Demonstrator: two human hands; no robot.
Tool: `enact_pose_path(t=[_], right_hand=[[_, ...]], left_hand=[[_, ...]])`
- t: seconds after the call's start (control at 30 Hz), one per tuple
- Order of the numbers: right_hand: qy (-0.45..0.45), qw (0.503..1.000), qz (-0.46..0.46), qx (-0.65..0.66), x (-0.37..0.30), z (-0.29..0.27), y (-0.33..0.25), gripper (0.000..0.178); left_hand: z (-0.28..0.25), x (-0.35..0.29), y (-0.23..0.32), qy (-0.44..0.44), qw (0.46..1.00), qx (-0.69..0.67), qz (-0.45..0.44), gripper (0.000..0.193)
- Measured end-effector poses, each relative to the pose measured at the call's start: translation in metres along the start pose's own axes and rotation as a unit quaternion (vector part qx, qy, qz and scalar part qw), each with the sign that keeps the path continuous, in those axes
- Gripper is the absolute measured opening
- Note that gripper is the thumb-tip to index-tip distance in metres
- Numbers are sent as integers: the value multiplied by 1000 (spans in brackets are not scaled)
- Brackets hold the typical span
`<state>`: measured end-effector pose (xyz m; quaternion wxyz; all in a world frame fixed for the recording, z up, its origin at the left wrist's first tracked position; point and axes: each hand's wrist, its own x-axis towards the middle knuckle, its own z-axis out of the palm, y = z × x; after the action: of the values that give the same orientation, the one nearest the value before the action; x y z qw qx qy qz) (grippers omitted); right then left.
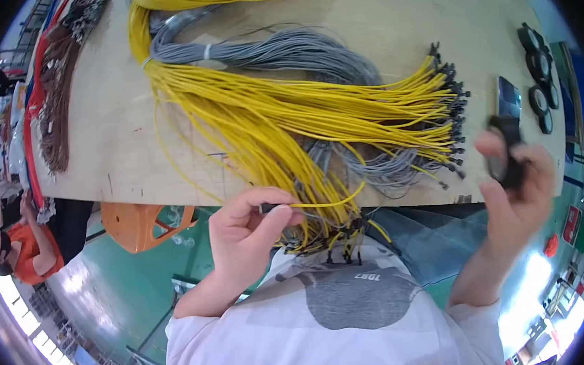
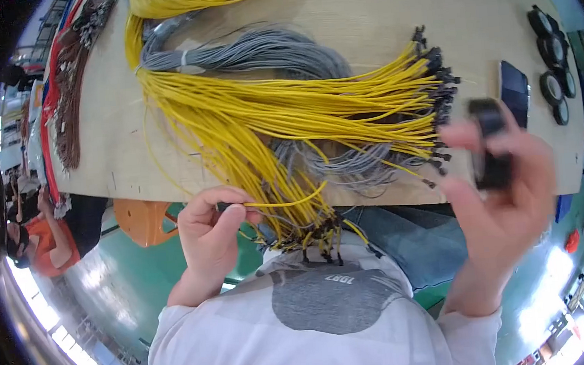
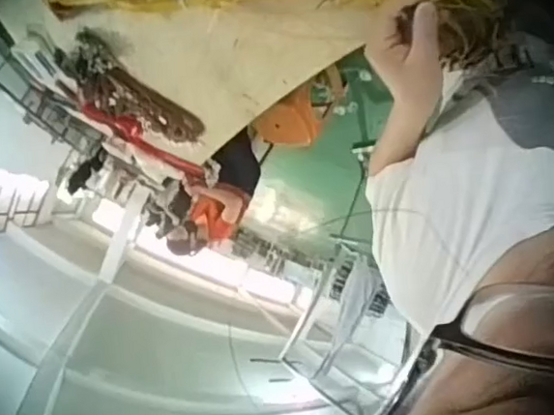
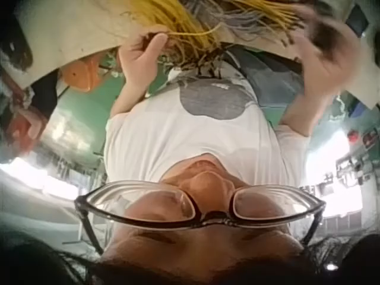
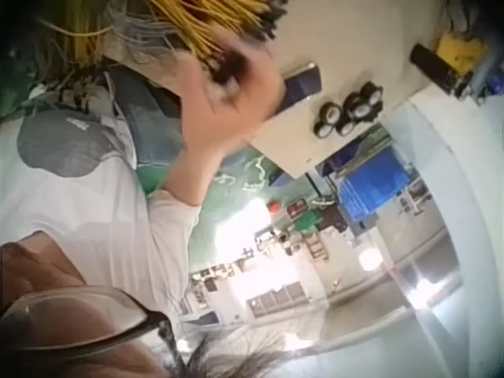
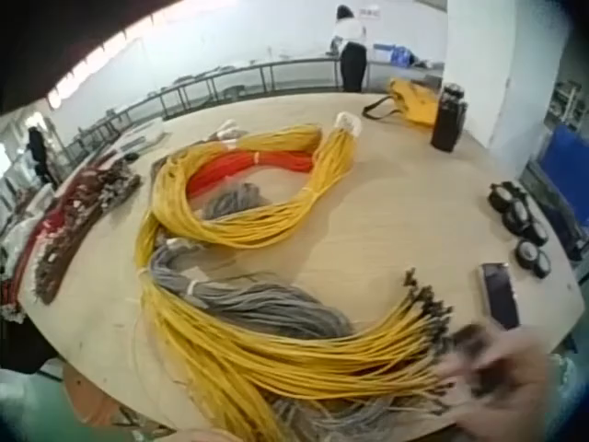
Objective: Applying black electrical tape to bundles of yellow and grey wires to insulate or bind them.
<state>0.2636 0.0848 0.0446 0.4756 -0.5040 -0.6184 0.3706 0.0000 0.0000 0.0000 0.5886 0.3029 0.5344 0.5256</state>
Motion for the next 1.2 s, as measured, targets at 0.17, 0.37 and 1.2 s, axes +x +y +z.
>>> enact_pose_path(t=[0.17,0.37,1.2], right_hand=[[-253,950,-152,-104,-20,74,-16,21],[-283,935,-202,-65,-23,92,9,23],[-374,888,-229,-139,-5,86,4,16]], left_hand=[[-2,6,15,-32,987,-138,-76,12],[-9,0,15,-48,962,-187,-194,12],[8,6,23,-122,926,-229,-274,51]])
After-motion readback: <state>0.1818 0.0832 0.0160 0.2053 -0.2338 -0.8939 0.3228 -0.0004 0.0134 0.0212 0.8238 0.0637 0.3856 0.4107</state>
